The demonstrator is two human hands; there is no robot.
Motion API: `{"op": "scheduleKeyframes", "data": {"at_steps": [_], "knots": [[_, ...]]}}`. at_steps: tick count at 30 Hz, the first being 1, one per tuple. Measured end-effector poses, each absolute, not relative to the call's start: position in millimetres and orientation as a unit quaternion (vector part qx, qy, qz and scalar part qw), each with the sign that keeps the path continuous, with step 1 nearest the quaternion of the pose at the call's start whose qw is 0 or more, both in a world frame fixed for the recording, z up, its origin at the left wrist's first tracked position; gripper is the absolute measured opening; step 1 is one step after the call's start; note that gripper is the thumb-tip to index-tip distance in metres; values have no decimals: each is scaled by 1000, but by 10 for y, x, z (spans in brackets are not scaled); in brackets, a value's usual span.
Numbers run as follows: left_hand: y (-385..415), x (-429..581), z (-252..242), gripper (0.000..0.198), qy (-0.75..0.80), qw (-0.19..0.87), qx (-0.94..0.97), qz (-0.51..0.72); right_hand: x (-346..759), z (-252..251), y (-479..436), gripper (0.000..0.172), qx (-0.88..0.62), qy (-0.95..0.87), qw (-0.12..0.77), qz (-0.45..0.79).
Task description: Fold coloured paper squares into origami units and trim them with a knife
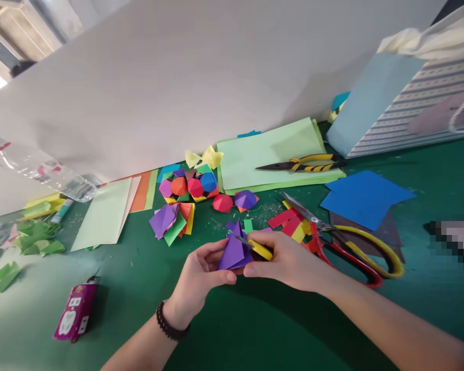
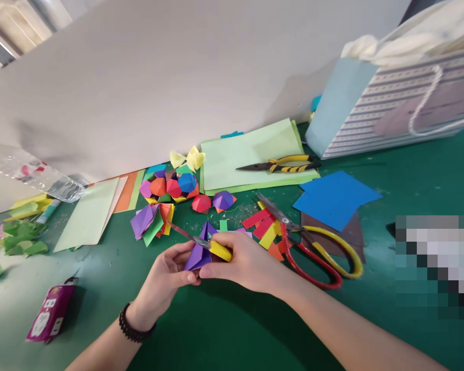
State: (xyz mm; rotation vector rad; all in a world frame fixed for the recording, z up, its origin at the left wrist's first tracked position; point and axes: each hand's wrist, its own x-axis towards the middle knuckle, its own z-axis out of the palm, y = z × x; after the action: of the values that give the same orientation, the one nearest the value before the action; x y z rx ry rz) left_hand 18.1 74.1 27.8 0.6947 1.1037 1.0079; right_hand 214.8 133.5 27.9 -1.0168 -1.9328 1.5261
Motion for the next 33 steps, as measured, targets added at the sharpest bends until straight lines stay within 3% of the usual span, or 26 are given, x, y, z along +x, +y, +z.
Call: {"op": "scheduleKeyframes", "data": {"at_steps": [3, 8, 15, 17, 20, 25, 33], "knots": [[755, 154, 266, 61, 466, 704, 275, 461, 2148, 311, 1334, 30, -388, -712, 235, 536], [775, 129, 265, 29, 449, 707, 217, 501, 2182, 264, 1369, 25, -418, -690, 268, 527], [761, 203, 232, 33, 466, 727, 154, 480, 2137, 224, 1386, 23, -421, -684, 233, 548], [781, 185, 235, 40, 522, 668, 234, 476, 2127, 219, 1378, 25, -430, -685, 221, 545], [875, -20, 308, 46, 628, 472, 379, 489, 2161, 182, 1386, 30, -438, -682, 266, 521], [1105, -810, 466, 48, 703, 208, 418, 537, 2248, 125, 1451, 30, -468, -694, 338, 430], [1327, -1328, 55, 37, 788, 33, 475, 391, 2238, 7, 1434, 16, -452, -814, 305, 201]]}}
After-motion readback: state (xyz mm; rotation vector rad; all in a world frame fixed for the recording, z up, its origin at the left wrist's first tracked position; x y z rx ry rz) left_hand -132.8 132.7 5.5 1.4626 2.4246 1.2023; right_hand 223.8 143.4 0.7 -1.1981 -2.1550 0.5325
